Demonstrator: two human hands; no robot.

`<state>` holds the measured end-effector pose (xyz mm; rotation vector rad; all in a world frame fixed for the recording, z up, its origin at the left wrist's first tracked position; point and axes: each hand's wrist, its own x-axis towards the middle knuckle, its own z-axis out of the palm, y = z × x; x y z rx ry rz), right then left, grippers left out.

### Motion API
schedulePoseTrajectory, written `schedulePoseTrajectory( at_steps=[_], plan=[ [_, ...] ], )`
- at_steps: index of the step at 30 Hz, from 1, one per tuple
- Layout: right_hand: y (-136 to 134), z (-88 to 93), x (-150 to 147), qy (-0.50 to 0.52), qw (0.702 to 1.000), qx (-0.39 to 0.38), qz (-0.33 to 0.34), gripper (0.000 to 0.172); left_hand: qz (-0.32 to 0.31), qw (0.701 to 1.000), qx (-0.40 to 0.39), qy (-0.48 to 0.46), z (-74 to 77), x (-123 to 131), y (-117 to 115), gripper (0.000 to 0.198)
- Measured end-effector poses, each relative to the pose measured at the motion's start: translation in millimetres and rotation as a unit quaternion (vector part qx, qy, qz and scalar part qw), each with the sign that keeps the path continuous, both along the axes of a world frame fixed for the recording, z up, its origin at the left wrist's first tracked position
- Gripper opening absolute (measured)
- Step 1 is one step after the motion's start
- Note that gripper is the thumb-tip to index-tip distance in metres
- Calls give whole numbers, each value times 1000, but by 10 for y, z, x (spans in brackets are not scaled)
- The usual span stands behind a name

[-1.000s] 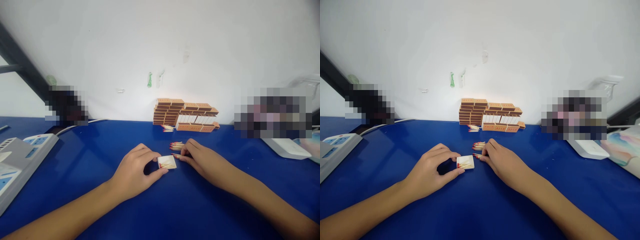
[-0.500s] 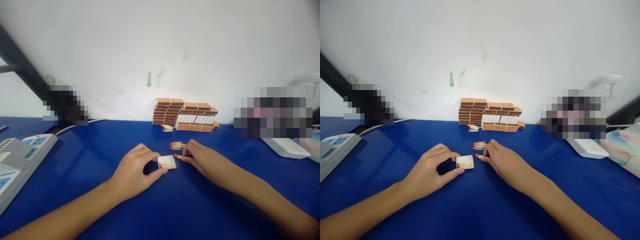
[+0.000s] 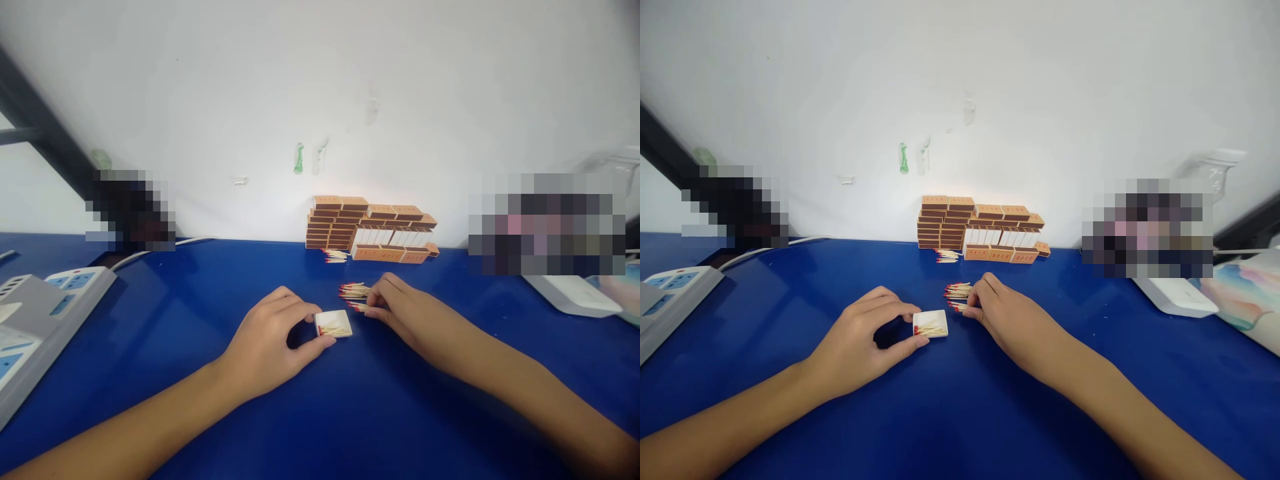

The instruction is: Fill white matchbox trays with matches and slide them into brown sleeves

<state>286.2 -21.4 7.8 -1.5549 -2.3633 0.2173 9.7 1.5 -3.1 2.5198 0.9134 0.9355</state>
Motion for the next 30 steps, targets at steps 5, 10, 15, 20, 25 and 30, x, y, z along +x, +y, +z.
schedulePoseTrajectory(
  at_steps=[5, 10, 15, 20, 25, 30],
  plan=[
    [-66, 54, -68, 35, 999, 20, 31, 16, -3, 1000, 5, 2, 3, 13, -4, 22],
    [-142, 43, -195, 0, 997, 57, 55, 22, -13, 1000, 26, 2, -15, 13, -5, 25],
    [-186, -95, -326, -65, 984, 155, 64, 32, -35, 999, 40, 5, -14, 27, -23, 26],
    [-218, -71, -368, -67, 984, 151, 68, 28, -50, 998, 26, 4, 0, 35, -30, 25],
    [-179, 149, -245, -9, 992, 119, 41, 21, -10, 1000, 9, -25, 9, 16, -7, 23],
    [-204, 140, -291, 29, 993, 119, -1, 25, 36, 997, 28, -59, 33, 10, -6, 21]
  ],
)
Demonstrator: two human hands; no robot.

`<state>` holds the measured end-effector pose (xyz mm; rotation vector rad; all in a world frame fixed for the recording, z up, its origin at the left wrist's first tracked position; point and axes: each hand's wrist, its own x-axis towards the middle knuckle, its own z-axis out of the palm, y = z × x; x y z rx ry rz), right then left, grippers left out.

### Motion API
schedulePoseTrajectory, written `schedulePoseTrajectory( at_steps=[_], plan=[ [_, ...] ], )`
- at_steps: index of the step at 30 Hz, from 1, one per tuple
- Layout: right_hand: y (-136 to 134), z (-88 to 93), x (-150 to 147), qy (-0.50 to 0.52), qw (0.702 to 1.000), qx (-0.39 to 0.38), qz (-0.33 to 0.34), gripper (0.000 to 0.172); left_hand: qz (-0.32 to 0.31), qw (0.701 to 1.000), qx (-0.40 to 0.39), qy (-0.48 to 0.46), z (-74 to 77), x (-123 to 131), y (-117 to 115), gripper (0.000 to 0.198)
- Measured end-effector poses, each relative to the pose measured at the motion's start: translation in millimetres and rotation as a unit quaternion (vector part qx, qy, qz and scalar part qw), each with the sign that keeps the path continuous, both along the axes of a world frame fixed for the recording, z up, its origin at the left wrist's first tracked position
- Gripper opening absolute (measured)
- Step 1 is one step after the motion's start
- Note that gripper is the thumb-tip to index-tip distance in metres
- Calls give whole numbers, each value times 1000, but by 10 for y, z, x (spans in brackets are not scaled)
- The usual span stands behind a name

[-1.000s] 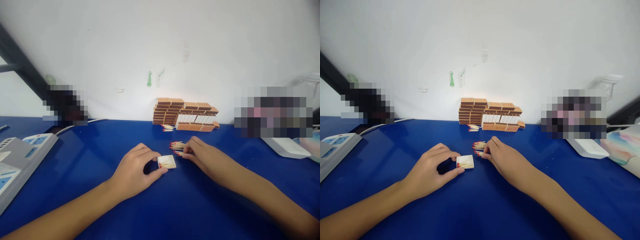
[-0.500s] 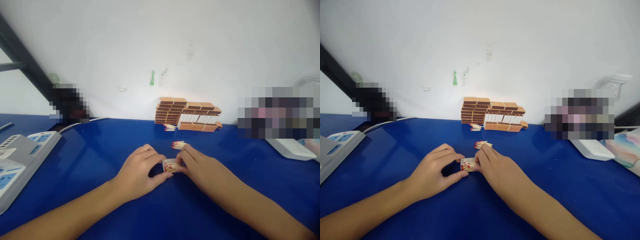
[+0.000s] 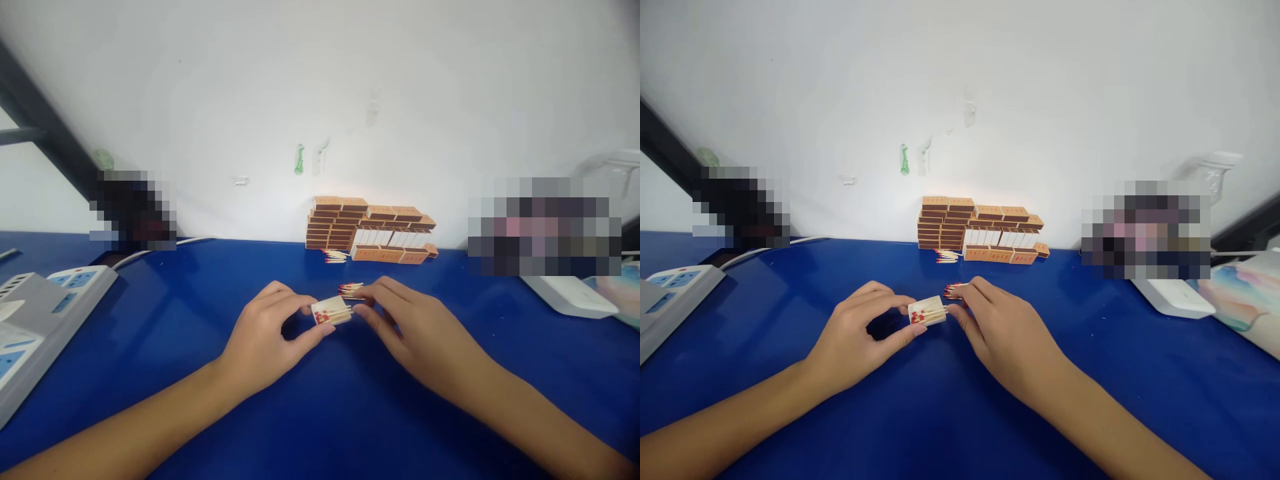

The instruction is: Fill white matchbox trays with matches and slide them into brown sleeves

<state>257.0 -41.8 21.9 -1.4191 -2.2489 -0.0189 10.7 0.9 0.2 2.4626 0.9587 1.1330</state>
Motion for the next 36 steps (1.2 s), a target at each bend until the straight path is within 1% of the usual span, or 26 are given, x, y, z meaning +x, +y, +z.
schedulePoseTrajectory(
  at_steps=[3, 5, 7, 9, 11, 13, 16, 18, 20, 22, 25, 31, 36],
  plan=[
    [-97, -57, -145, 38, 999, 14, -25, 43, 43, 999, 3, -25, 23, 3, -11, 22],
    [-164, -74, -227, 50, 998, -3, -23, 55, 65, 997, -5, -42, 41, 7, -17, 21],
    [-211, -73, -271, 57, 998, -39, -6, 59, 71, 996, -8, -53, 56, 13, -21, 19],
    [-231, -64, -281, 68, 996, -66, 6, 59, 69, 996, -2, -59, 66, 17, -24, 19],
    [-225, -54, -268, 81, 994, -66, 8, 60, 64, 996, 3, -60, 69, 17, -27, 19],
    [-191, -52, -238, 91, 995, -46, 9, 57, 62, 997, 1, -54, 62, 12, -24, 19],
    [-77, -76, -142, 92, 996, -6, 15, 40, 50, 998, -8, -26, 32, 2, -11, 21],
    [38, -113, -37, 82, 996, 19, 3, 30, 17, 1000, -18, 1, 7, -2, -4, 22],
    [158, -160, 83, 69, 997, 34, -15, 24, -29, 999, -25, 26, -12, -2, -5, 24],
    [257, -207, 184, 61, 998, 19, -11, 22, -69, 996, -27, 46, -20, 1, -16, 26],
    [333, -262, 254, 64, 998, -18, 21, 19, -108, 992, -28, 62, -20, 5, -35, 31],
    [348, -332, 231, 86, 995, -24, 45, 16, -119, 991, -33, 60, -28, 16, -39, 31],
    [355, -356, 232, 78, 995, -14, 62, 13, -119, 991, -35, 56, -34, 9, -38, 33]
  ],
)
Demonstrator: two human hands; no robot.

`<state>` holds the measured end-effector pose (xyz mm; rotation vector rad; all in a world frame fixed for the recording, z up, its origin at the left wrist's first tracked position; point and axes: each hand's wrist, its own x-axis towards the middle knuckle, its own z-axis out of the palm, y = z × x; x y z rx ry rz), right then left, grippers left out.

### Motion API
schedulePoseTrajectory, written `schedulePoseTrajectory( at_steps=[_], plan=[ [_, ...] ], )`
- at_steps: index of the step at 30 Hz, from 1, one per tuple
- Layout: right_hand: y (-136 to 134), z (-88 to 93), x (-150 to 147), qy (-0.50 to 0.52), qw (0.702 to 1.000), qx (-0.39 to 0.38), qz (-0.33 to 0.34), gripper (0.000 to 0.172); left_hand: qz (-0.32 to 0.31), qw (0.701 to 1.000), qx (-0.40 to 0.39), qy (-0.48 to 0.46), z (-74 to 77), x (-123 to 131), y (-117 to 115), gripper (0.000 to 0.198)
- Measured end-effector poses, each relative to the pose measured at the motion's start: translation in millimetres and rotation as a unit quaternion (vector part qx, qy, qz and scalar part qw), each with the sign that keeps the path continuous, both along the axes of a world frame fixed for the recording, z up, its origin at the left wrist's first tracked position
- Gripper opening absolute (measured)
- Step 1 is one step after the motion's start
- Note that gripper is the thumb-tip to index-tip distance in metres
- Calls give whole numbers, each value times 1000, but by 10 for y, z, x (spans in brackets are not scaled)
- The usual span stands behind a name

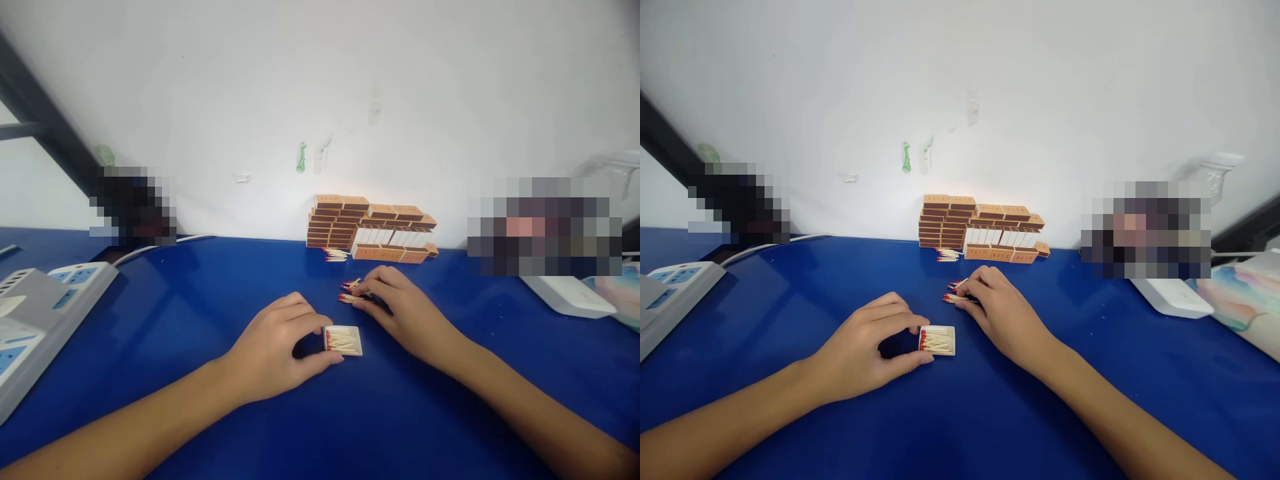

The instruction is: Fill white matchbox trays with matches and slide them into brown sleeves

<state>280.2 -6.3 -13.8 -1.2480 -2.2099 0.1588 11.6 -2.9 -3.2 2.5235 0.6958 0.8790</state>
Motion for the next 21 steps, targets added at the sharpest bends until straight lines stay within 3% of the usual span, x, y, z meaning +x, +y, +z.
schedulePoseTrajectory(
  at_steps=[12, 21],
  plan=[
    [-22, -37, -7, -137, 990, 23, -19, 12, 29, 1000, 6, -11, 13, -2, 24, 24],
    [-14, -23, 5, -116, 993, 18, -14, 12, 50, 998, 17, -19, 4, -17, 33, 22]
  ],
)
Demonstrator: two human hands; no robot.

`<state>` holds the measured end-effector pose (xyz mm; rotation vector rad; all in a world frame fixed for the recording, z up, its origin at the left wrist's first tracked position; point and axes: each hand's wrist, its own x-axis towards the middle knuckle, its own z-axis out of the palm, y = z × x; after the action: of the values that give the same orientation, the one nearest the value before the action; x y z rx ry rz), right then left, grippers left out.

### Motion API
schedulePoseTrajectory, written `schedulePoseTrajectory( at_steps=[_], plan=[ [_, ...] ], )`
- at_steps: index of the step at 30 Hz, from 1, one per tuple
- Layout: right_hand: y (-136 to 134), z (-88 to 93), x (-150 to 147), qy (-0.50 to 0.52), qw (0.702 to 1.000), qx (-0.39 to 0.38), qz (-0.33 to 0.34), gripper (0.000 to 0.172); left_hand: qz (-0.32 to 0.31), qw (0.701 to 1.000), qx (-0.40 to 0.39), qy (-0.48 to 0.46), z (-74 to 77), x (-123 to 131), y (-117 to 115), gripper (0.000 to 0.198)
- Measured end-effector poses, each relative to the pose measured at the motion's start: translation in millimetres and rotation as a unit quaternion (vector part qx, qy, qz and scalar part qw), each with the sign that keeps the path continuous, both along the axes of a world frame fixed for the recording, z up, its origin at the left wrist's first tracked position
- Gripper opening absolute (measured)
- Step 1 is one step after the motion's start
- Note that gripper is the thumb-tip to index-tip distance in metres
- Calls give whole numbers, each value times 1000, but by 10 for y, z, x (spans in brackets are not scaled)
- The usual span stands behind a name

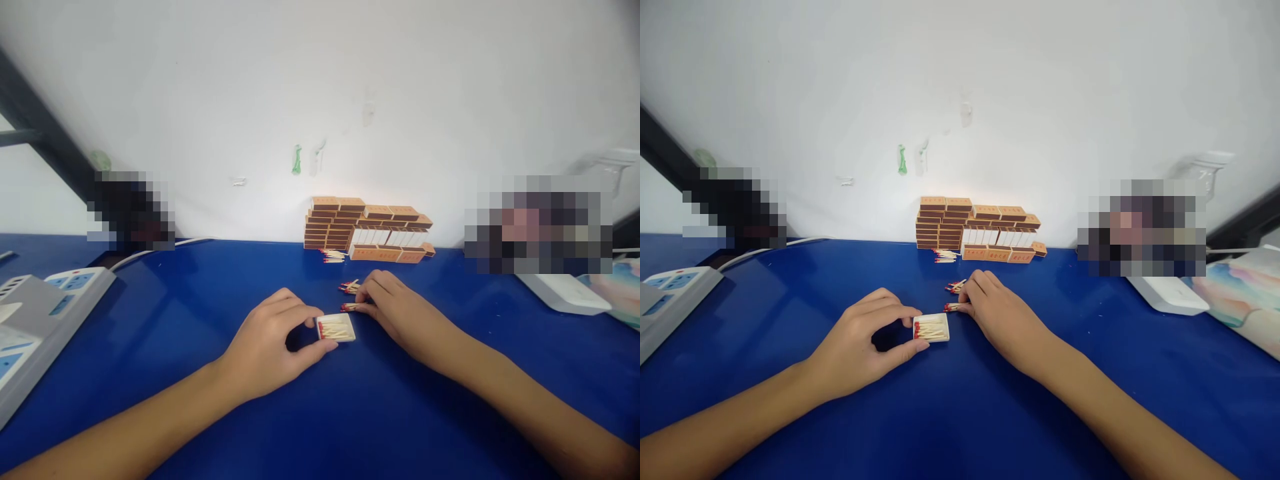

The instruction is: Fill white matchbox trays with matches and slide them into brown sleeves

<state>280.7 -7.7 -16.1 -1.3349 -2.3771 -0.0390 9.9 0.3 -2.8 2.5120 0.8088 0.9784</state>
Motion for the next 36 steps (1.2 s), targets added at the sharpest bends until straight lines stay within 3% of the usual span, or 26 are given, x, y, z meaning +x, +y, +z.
schedulePoseTrajectory(
  at_steps=[7, 12, 18, 25, 29, 33, 36],
  plan=[
    [-15, 205, 233, 37, 996, -76, -8, 19, 3, 1000, -8, 0, 8, 13, -14, 22],
    [9, 248, 393, 25, 994, -106, -11, 18, 10, 1000, -10, 5, -2, 13, -12, 24],
    [-13, 249, 251, 20, 988, -151, -32, 21, 1, 1000, -12, 4, 15, 17, -10, 23],
    [-66, 295, 163, 50, 990, -130, -20, 23, 4, 1000, -11, 3, 2, 7, -18, 22],
    [-93, 309, 138, 63, 985, -158, 13, 38, -1, 1000, -16, 6, 9, 13, -16, 23],
    [-84, 269, 116, 77, 980, -184, 24, 21, -1, 1000, -16, 6, 18, 17, -12, 22],
    [-84, 247, 91, 74, 982, -176, 14, 20, 1, 1000, -19, 6, 16, 13, -10, 22]
  ],
)
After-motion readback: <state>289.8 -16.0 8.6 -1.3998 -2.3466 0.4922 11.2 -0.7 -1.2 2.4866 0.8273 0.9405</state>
